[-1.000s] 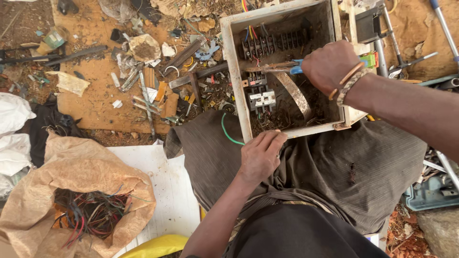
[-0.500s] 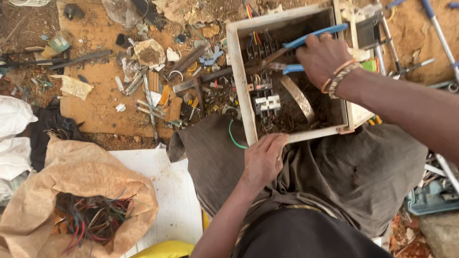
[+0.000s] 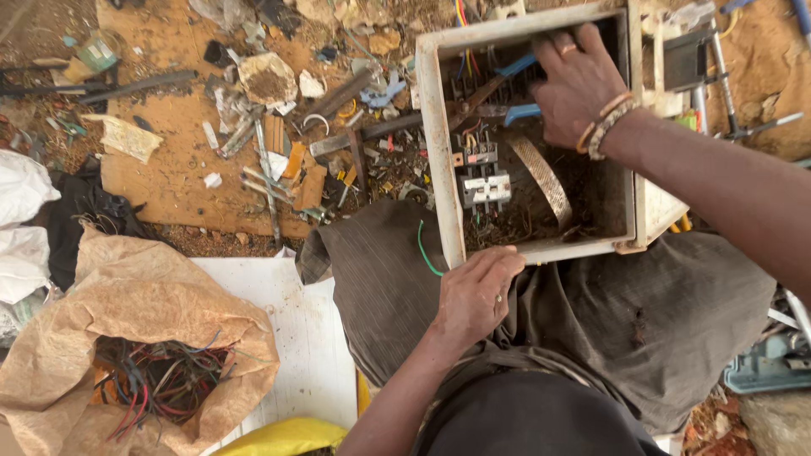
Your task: The person sits on the ground and uses pliers to remove wires and components from an open electrical box resting on their lap. They repeatedly pull and cut wires, placing removed pieces into a nearby sack.
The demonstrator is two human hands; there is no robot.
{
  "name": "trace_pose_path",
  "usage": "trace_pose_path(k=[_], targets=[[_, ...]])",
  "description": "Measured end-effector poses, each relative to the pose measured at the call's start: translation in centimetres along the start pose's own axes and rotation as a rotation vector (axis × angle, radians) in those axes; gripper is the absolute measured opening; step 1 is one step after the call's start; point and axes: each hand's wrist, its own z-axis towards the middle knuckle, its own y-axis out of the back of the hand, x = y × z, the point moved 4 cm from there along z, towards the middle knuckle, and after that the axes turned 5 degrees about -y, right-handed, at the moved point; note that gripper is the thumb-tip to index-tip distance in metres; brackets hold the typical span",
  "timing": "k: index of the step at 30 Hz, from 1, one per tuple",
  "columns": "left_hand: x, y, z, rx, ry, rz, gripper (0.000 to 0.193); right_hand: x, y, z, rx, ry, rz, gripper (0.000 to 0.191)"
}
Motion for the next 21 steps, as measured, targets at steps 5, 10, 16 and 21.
trace_pose_path(k=[5,10,16,21], targets=[[-0.2,0.4,-0.6,-0.071,-0.036,0.024,0.019,1.2,0.5,-0.7,-0.245,0.016,-0.072,0.043],[-0.8,0.6,-1.6,-0.068,-0.109,0.163,0.023,-2.0,3.3,-5.7,-0.382,-0.118,-0.134,0.076],[-1.8,-0.5,-1.9,-0.158,-0.114,0.001,0.021,-5.7,5.7,-13.5,-0.384,0.163,-0.354,0.063],[-2.6,-1.4,-1.7,-0.083,-0.167,0.012,0.027,-2.5,4.5,-15.7,-0.196,0.305,-0.489,0.06]])
